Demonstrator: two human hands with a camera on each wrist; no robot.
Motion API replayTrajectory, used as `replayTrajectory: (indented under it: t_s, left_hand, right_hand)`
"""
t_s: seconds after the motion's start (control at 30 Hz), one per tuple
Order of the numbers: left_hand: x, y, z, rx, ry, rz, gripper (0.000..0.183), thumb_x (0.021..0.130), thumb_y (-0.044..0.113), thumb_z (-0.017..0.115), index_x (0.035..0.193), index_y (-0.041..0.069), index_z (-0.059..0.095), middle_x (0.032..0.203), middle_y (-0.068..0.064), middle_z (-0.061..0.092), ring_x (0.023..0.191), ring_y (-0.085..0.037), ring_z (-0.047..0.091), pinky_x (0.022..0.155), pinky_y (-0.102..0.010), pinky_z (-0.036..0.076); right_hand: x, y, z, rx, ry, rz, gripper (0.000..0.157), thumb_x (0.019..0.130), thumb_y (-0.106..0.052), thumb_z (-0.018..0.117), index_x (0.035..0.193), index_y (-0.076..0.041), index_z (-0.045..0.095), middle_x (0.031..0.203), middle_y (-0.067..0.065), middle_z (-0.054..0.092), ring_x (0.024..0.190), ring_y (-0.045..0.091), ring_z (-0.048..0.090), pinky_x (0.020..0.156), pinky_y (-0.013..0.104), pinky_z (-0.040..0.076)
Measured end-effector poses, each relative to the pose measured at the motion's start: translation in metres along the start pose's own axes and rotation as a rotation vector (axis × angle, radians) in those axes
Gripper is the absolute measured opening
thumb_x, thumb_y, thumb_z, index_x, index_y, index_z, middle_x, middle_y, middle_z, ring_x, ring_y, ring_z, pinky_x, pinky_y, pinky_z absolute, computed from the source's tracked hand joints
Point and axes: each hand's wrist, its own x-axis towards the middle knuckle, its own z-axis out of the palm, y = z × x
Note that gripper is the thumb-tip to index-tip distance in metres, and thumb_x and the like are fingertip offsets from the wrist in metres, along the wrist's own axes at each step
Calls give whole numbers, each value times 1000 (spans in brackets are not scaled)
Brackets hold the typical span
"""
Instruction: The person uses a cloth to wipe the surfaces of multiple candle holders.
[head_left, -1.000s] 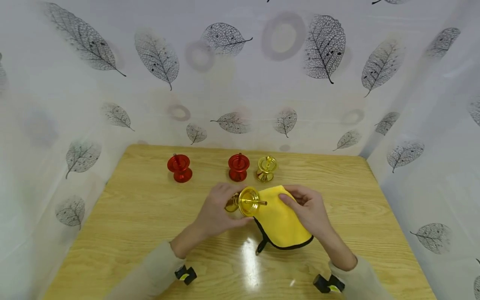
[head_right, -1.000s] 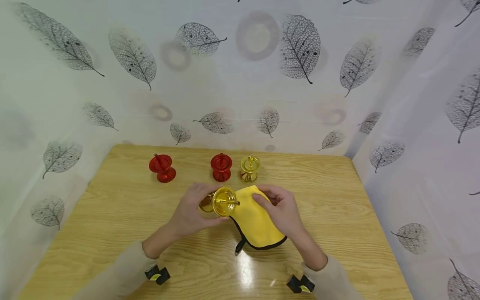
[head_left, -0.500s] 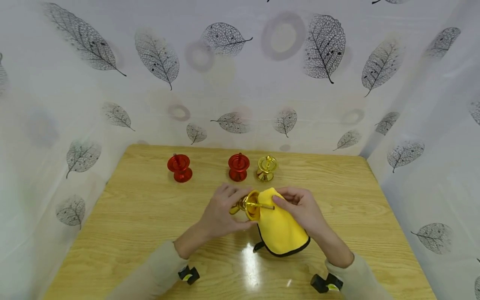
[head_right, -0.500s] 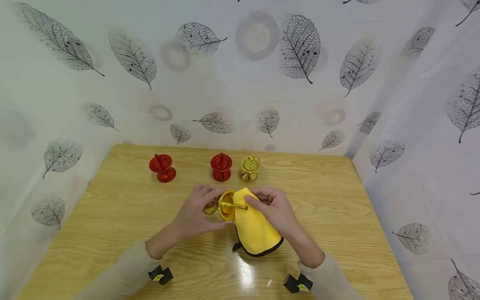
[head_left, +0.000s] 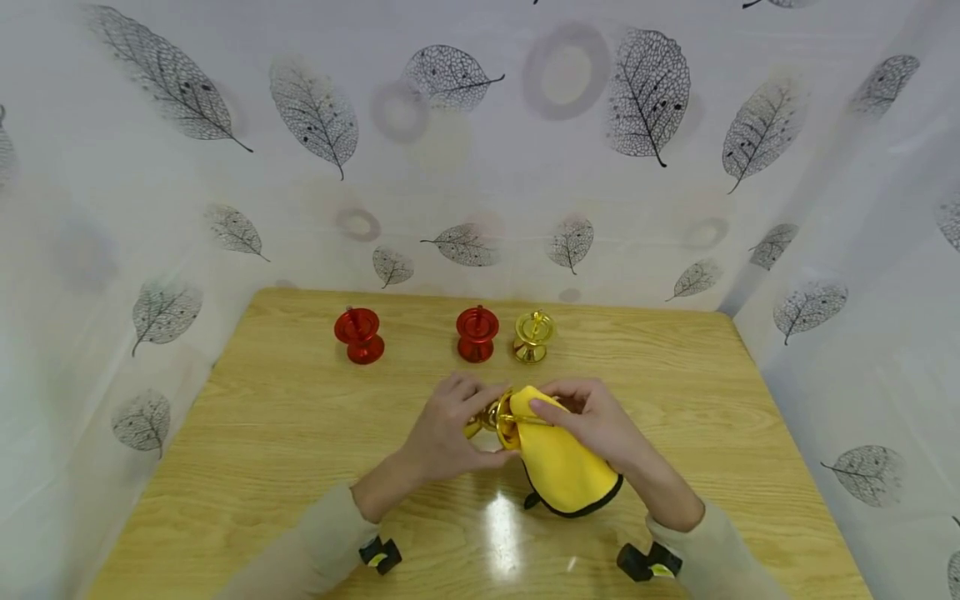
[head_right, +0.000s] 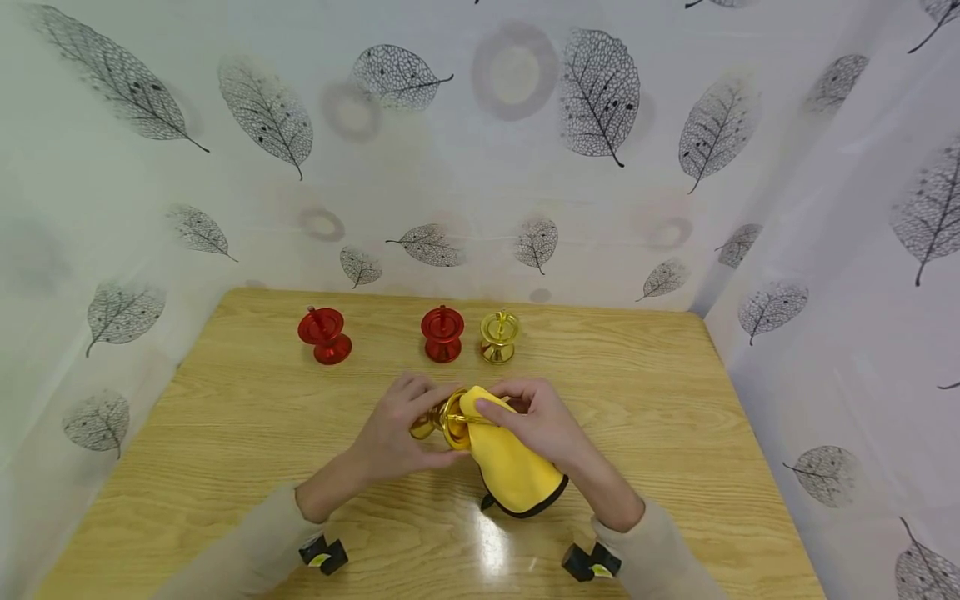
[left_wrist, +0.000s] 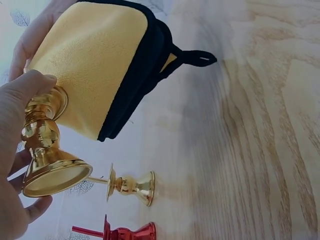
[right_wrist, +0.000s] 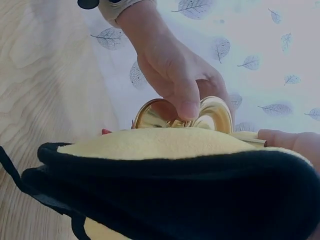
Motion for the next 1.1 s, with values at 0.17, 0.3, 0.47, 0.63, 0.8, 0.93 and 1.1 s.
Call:
replayTrajectory:
  t_s: [0.17, 0.3, 0.47, 0.63, 0.8, 0.93, 1.1]
  left_hand:
    - [0, 1, -2, -10, -7, -21, 84, 62, 40, 101, 134, 9, 71, 102, -2, 70, 93, -17, 59, 80, -33, 54]
    - [-1, -1, -6, -42, -17, -77, 84, 63, 39, 100, 136, 10, 70, 103, -2, 71, 96, -17, 60, 80, -32, 55]
    - [-3, -2, -9, -51, -17, -118, 83, 63, 41, 99, 135, 11, 71, 101, -1, 70, 95, -16, 59, 80, -30, 53]
    - [-3, -1, -9, -48, -5, -123, 82, 62, 42, 98, 133, 11, 72, 98, 1, 69, 93, -14, 57, 78, -28, 51]
    - [-2, 2, -8, -39, 12, -110, 82, 60, 43, 98, 132, 11, 72, 96, 1, 68, 91, -14, 58, 77, -28, 53]
    - [-1, 4, -9, -44, 14, -102, 82, 61, 44, 96, 132, 10, 72, 96, 1, 69, 91, -14, 60, 76, -26, 54]
    - [-2, 5, -7, -58, 9, -83, 82, 63, 45, 96, 132, 10, 72, 95, 1, 70, 86, -13, 58, 73, -22, 52]
  right_hand:
    - [-3, -1, 0, -86, 26, -49, 23, 103, -17, 68, 115, 0, 77, 109, 19, 78, 82, 8, 69, 70, 24, 59]
    - [-8, -4, -5, -159, 71, -115, 20, 103, -15, 67, 115, -3, 78, 104, 9, 79, 81, 9, 66, 70, 24, 56]
    - [-14, -4, -14, -152, 64, -214, 19, 104, -7, 64, 116, 0, 76, 102, -14, 78, 80, 6, 68, 65, 25, 57]
    - [-14, -4, -16, -158, 35, -305, 19, 103, 0, 62, 116, 0, 75, 102, -12, 77, 73, 3, 59, 54, 23, 49]
    - [-12, -7, -14, -201, 2, -330, 20, 102, 0, 63, 117, -7, 76, 99, 6, 75, 62, 3, 47, 49, 23, 42]
    - [-9, -10, -13, -233, -39, -366, 23, 100, 2, 65, 118, -8, 76, 104, 11, 76, 69, 2, 53, 55, 22, 49]
    - [-1, -11, -11, -351, -107, -480, 26, 98, 2, 69, 119, -11, 76, 112, 6, 79, 91, 7, 70, 76, 26, 61]
